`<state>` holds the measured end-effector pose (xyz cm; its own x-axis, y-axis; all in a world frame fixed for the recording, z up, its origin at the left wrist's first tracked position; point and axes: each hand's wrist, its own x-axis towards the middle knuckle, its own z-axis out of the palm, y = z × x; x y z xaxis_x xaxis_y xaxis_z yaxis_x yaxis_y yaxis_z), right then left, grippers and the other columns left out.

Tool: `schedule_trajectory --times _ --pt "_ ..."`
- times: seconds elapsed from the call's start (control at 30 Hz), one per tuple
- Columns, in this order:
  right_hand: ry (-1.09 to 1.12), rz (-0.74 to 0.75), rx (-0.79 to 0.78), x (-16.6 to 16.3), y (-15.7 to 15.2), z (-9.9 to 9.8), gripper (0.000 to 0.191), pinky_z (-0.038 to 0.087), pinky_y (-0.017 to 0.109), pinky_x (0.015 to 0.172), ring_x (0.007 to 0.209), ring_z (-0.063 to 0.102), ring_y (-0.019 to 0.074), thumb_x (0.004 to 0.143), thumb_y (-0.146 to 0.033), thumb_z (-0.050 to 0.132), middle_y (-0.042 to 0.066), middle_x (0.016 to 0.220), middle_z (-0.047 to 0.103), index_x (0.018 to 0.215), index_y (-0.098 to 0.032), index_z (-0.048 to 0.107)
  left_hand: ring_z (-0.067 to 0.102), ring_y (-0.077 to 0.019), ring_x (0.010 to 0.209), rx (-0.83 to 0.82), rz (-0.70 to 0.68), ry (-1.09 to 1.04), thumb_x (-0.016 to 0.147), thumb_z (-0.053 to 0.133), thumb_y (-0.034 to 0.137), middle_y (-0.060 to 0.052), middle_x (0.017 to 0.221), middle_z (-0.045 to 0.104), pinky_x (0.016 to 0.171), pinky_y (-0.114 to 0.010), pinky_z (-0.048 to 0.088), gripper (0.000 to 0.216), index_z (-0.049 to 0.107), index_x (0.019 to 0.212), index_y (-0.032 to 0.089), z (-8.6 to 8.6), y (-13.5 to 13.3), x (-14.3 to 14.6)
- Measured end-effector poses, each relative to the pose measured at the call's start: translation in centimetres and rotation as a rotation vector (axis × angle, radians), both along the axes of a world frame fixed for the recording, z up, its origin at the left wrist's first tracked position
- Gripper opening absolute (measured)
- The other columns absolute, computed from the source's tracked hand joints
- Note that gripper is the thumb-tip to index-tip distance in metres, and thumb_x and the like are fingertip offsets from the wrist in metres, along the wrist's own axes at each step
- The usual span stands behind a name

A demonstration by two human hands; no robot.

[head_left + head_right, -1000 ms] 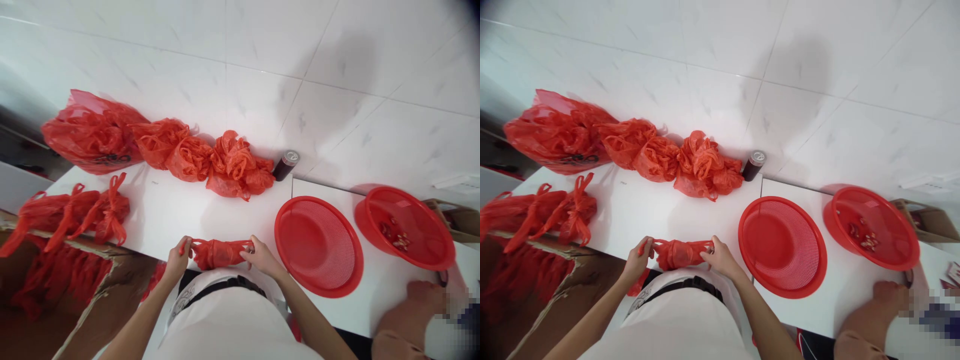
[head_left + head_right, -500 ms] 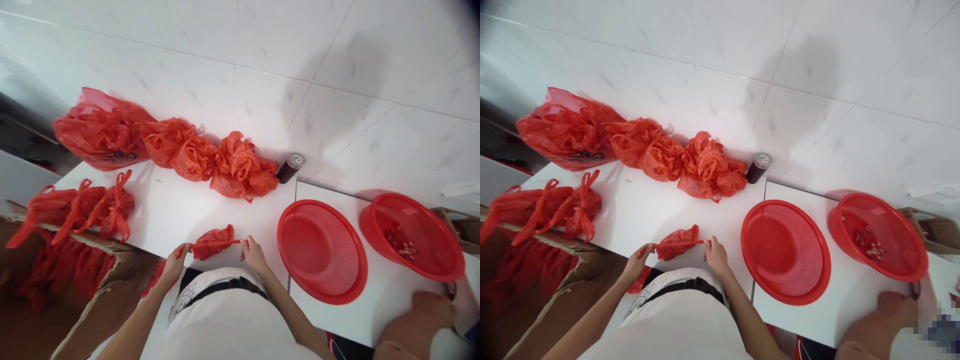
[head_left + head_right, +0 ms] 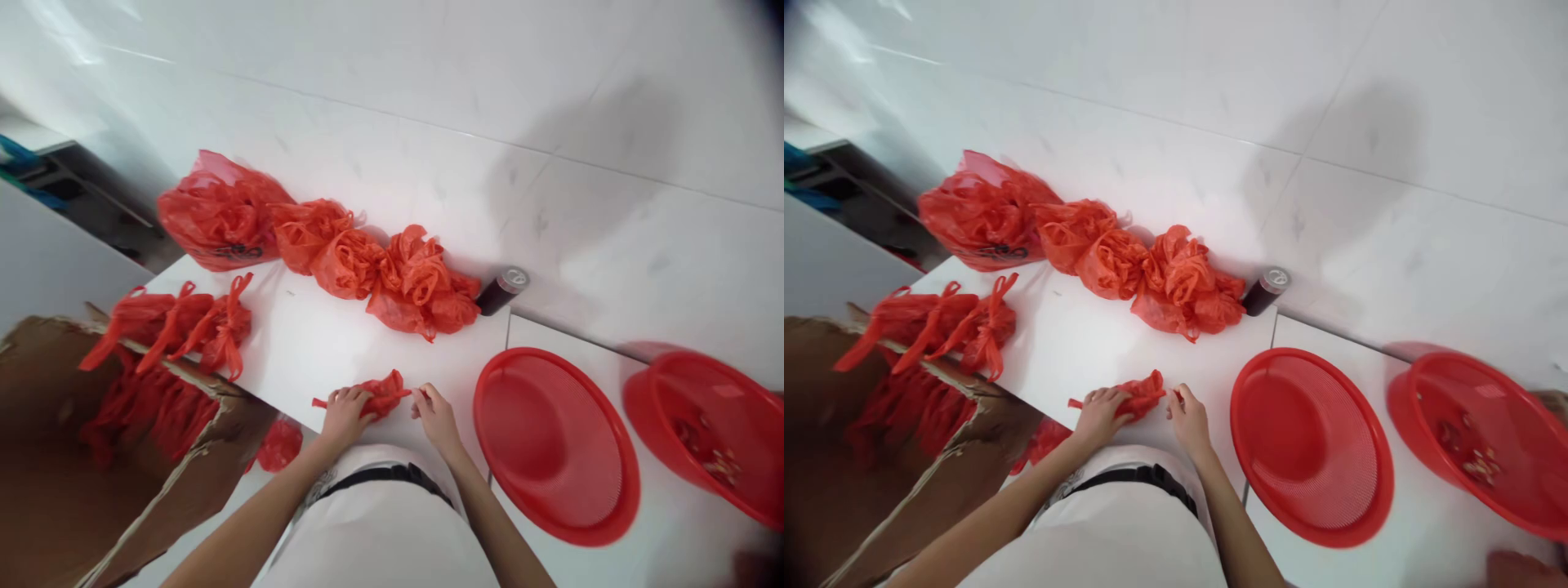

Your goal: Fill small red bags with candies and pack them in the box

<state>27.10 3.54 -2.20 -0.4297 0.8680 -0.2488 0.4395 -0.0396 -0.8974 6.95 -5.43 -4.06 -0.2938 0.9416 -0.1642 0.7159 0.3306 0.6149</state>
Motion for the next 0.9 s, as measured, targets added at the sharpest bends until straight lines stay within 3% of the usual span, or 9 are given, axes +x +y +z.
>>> schedule_trajectory --times 0.13,0.33,0.43,0.53,0.6,0.67,0.9 --pt "0.038 -0.088 -0.063 1.7 -0.5 -0.4 0.037 0.050 0.033 0.068 0.066 0.065 0.0191 0.090 -0.057 0.044 0.002 0.081 0.063 0.103 -0.023 0.051 0.068 -0.0238 0.088 -0.059 0.117 -0.008 0.081 0.057 0.026 -0.004 0.092 0.075 0.080 -0.034 0.048 0.021 0.073 0.095 0.023 -0.6 -0.6 -2.4" --pt "0.021 -0.113 -0.135 4.5 -1.6 -2.1 0.038 0.053 0.039 0.066 0.065 0.065 0.0225 0.085 -0.060 0.050 0.005 0.080 0.063 0.092 -0.023 0.054 0.070 -0.0214 0.083 -0.111 0.398 0.048 0.087 0.051 0.037 -0.004 0.092 0.076 0.074 -0.028 0.051 0.031 0.071 0.104 0.020 1.5 -1.8 -12.7" --pt "0.024 -0.064 -0.129 4.6 -2.2 -2.0 0.036 0.053 0.037 0.066 0.067 0.065 0.0218 0.085 -0.059 0.051 0.004 0.077 0.062 0.086 -0.023 0.055 0.068 -0.0284 0.091 -0.140 0.537 0.149 0.084 0.056 0.037 -0.011 0.096 0.074 0.079 -0.035 0.050 0.034 0.071 0.106 0.016 3.3 -2.0 -17.3" --pt "0.009 -0.032 -0.123 4.3 -2.5 -1.5 0.036 0.053 0.034 0.068 0.071 0.065 0.0206 0.087 -0.058 0.049 0.003 0.079 0.062 0.087 -0.023 0.055 0.054 -0.0402 0.118 -0.100 0.689 0.317 0.088 0.051 0.037 -0.022 0.129 0.059 0.096 -0.055 0.039 0.046 0.061 0.125 0.013 4.8 -1.7 -18.9" --pt "0.002 -0.041 -0.112 4.1 -2.5 -1.0 0.036 0.052 0.033 0.069 0.072 0.065 0.0198 0.087 -0.058 0.049 0.002 0.079 0.063 0.088 -0.022 0.054 0.039 -0.0418 0.130 -0.040 0.707 0.413 0.092 0.046 0.037 -0.021 0.144 0.043 0.104 -0.063 0.024 0.049 0.052 0.135 0.016 5.2 -1.0 -17.7" --pt "0.004 -0.064 -0.092 4.1 -2.3 -0.5 0.036 0.052 0.031 0.069 0.072 0.065 0.0190 0.088 -0.057 0.048 0.002 0.079 0.063 0.088 -0.022 0.054 0.036 -0.0386 0.133 0.005 0.623 0.445 0.093 0.046 0.037 -0.017 0.145 0.043 0.108 -0.061 0.020 0.044 0.055 0.132 0.020 4.7 0.0 -15.0" --pt "-0.077 -0.173 0.075 5.9 0.4 2.3 0.029 0.047 0.030 0.072 0.077 0.062 0.0186 0.092 -0.049 0.045 0.003 0.082 0.064 0.088 -0.022 0.054 0.054 -0.0299 0.114 0.021 0.194 0.232 0.090 0.053 0.031 -0.011 0.133 0.053 0.098 -0.052 0.041 0.025 0.067 0.111 0.027 0.6 2.8 -2.3"
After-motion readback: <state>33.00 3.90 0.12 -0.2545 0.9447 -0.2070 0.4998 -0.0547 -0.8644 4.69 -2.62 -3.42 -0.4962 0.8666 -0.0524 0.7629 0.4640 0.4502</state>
